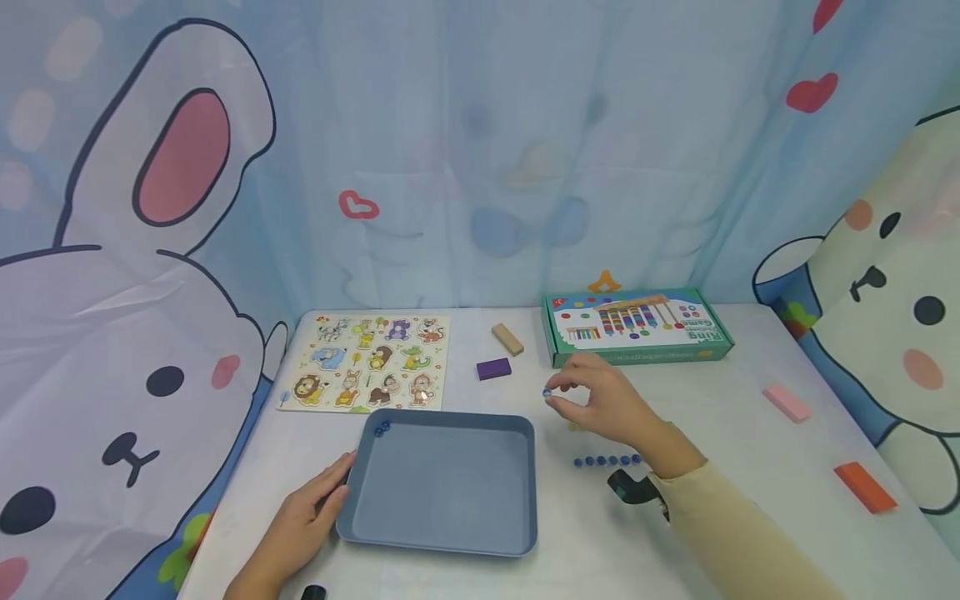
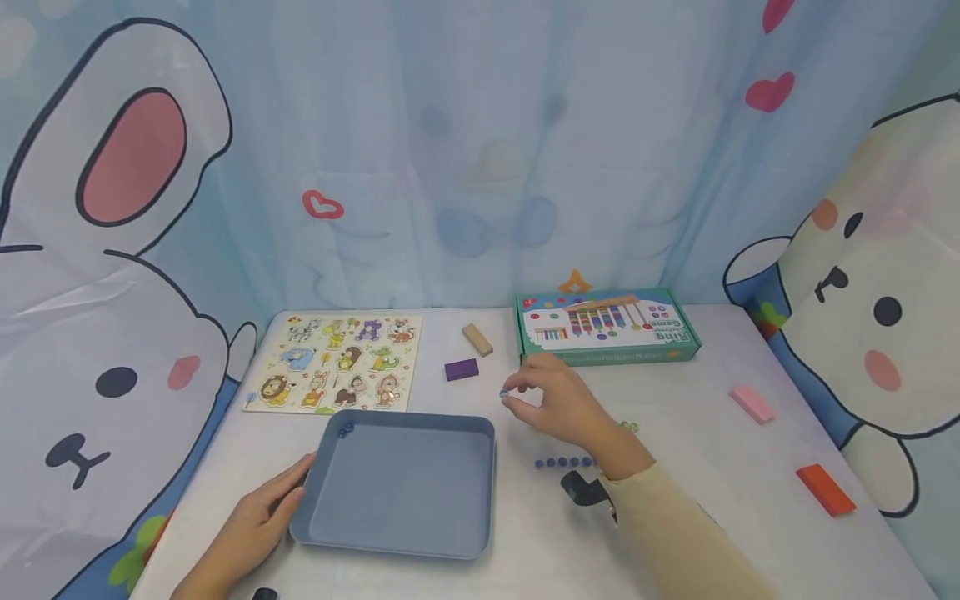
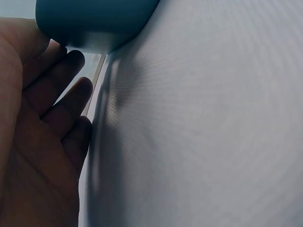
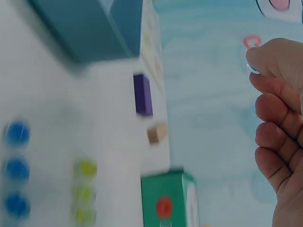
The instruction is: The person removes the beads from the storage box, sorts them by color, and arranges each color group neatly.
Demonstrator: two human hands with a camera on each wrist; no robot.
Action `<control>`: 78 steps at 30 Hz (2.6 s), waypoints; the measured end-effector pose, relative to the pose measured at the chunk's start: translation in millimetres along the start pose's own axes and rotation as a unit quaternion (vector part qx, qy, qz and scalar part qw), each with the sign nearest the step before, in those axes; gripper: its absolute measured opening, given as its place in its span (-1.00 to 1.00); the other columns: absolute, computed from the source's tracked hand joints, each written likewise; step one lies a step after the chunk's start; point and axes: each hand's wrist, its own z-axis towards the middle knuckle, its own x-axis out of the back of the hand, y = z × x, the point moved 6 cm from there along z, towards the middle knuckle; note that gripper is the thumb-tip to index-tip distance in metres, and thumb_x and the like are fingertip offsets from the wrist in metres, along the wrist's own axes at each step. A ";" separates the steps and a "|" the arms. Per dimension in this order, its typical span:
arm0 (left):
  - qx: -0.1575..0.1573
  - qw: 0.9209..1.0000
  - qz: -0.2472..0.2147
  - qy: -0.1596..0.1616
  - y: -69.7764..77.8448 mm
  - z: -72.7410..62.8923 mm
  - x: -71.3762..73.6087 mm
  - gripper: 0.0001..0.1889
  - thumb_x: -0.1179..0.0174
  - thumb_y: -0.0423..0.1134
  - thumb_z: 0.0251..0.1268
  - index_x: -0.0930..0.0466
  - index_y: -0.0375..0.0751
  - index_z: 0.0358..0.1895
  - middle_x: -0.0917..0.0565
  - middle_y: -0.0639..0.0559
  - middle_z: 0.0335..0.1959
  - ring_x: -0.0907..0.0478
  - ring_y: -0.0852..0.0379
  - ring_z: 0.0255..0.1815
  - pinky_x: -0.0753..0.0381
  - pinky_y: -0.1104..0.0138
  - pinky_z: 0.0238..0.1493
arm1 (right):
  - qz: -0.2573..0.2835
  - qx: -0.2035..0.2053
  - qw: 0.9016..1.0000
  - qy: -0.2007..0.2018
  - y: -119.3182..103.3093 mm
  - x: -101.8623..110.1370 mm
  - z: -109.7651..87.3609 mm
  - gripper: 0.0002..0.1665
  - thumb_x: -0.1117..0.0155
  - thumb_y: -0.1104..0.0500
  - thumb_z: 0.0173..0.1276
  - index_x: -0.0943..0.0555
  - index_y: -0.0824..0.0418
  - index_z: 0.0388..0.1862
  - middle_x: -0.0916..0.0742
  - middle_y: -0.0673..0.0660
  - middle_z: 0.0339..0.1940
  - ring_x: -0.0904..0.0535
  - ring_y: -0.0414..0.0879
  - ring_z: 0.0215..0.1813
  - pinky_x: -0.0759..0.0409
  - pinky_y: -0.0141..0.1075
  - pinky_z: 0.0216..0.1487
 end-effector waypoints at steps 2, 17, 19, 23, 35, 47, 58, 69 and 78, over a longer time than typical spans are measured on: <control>-0.001 1.000 -0.001 0.000 -0.6 0.2 -0.5 -0.50 -0.07 -0.08 0.68 -0.40 0.01 0.56 -0.46 0.05 0.56 -0.40 -0.04 0.57 0.01 0.82 0.38 | -0.014 -0.020 1.000 0.005 9.7 8.2 -9.8 -0.82 -0.62 0.18 0.22 -0.81 -0.02 -0.22 -0.69 -0.09 -0.32 -0.54 -0.24 -0.16 -0.62 -0.34 -0.18; -0.003 1.000 -0.006 0.001 0.5 0.1 1.1 -0.50 -0.04 -0.03 0.69 -0.40 0.02 0.57 -0.46 0.05 0.56 -0.40 -0.07 0.57 0.01 0.84 0.37 | -0.116 -0.170 0.979 0.007 74.9 44.4 -96.0 -0.79 -0.63 0.19 0.19 -0.81 0.03 -0.20 -0.70 -0.06 -0.33 -0.51 -0.19 -0.17 -0.67 -0.17 -0.19; -0.002 1.000 -0.007 0.000 0.5 0.4 1.0 -0.50 -0.04 -0.03 0.69 -0.40 0.02 0.57 -0.46 0.05 0.56 -0.39 -0.07 0.57 0.01 0.84 0.37 | -0.117 -0.185 0.976 0.000 79.7 47.1 -106.0 -0.79 -0.62 0.19 0.19 -0.81 0.04 -0.19 -0.70 -0.06 -0.32 -0.52 -0.16 -0.16 -0.69 -0.13 -0.17; 0.002 1.000 -0.001 -0.002 -0.2 0.1 -0.1 -0.50 -0.03 -0.01 0.69 -0.38 0.05 0.57 -0.45 0.06 0.57 -0.39 -0.06 0.58 0.01 0.83 0.37 | -0.113 -0.214 0.970 -0.018 89.3 50.6 -123.1 -0.79 -0.61 0.18 0.22 -0.81 0.06 -0.16 -0.69 -0.05 -0.30 -0.54 -0.10 -0.14 -0.70 -0.10 -0.14; 0.003 1.000 0.001 0.000 1.6 -0.7 1.8 -0.50 -0.03 -0.01 0.70 -0.38 0.05 0.58 -0.45 0.03 0.57 -0.39 -0.10 0.57 0.01 0.84 0.36 | -0.115 -0.281 0.948 -0.099 119.8 39.6 -164.6 -0.77 -0.58 0.13 0.24 -0.80 0.00 -0.12 -0.70 -0.10 -0.26 -0.53 -0.15 -0.14 -0.66 -0.21 -0.10; 0.002 1.000 -0.005 0.001 2.5 -1.1 1.3 -0.49 -0.02 -0.01 0.69 -0.38 0.03 0.58 -0.44 0.02 0.57 -0.39 -0.08 0.57 0.01 0.84 0.36 | -0.122 -0.271 0.949 -0.110 123.4 33.3 -167.7 -0.81 -0.60 0.08 0.22 -0.80 -0.07 -0.18 -0.65 -0.15 -0.32 -0.48 -0.22 -0.21 -0.59 -0.34 -0.19; -0.001 1.000 -0.008 0.002 2.6 -0.8 3.1 -0.50 -0.04 -0.04 0.69 -0.38 0.01 0.58 -0.45 0.01 0.57 -0.39 -0.10 0.57 0.02 0.84 0.37 | -0.104 -0.283 0.948 -0.105 120.1 47.7 -160.8 -0.69 -0.62 0.07 0.19 -0.79 -0.08 -0.08 -0.70 -0.09 -0.21 -0.57 -0.13 -0.09 -0.70 -0.21 -0.05; 0.004 1.000 -0.006 -0.005 1.8 0.8 2.4 -0.49 -0.03 -0.03 0.70 -0.36 0.05 0.59 -0.43 0.04 0.58 -0.37 -0.08 0.60 0.04 0.83 0.38 | -0.099 -0.241 0.963 -0.063 104.1 71.5 -129.5 -0.66 -0.53 0.27 0.22 -0.80 0.07 0.00 -0.74 0.03 -0.16 -0.60 -0.04 -0.03 -0.72 -0.29 -0.09; 0.005 1.000 -0.009 -0.007 1.7 0.8 2.5 -0.49 -0.04 -0.04 0.69 -0.37 0.01 0.58 -0.43 0.04 0.58 -0.37 -0.08 0.60 0.04 0.82 0.38 | -0.069 -0.185 0.979 -0.057 69.2 42.0 -75.4 -0.77 -0.48 0.21 0.33 -0.80 0.07 -0.03 -0.76 0.04 -0.12 -0.63 -0.05 -0.02 -0.73 0.09 0.06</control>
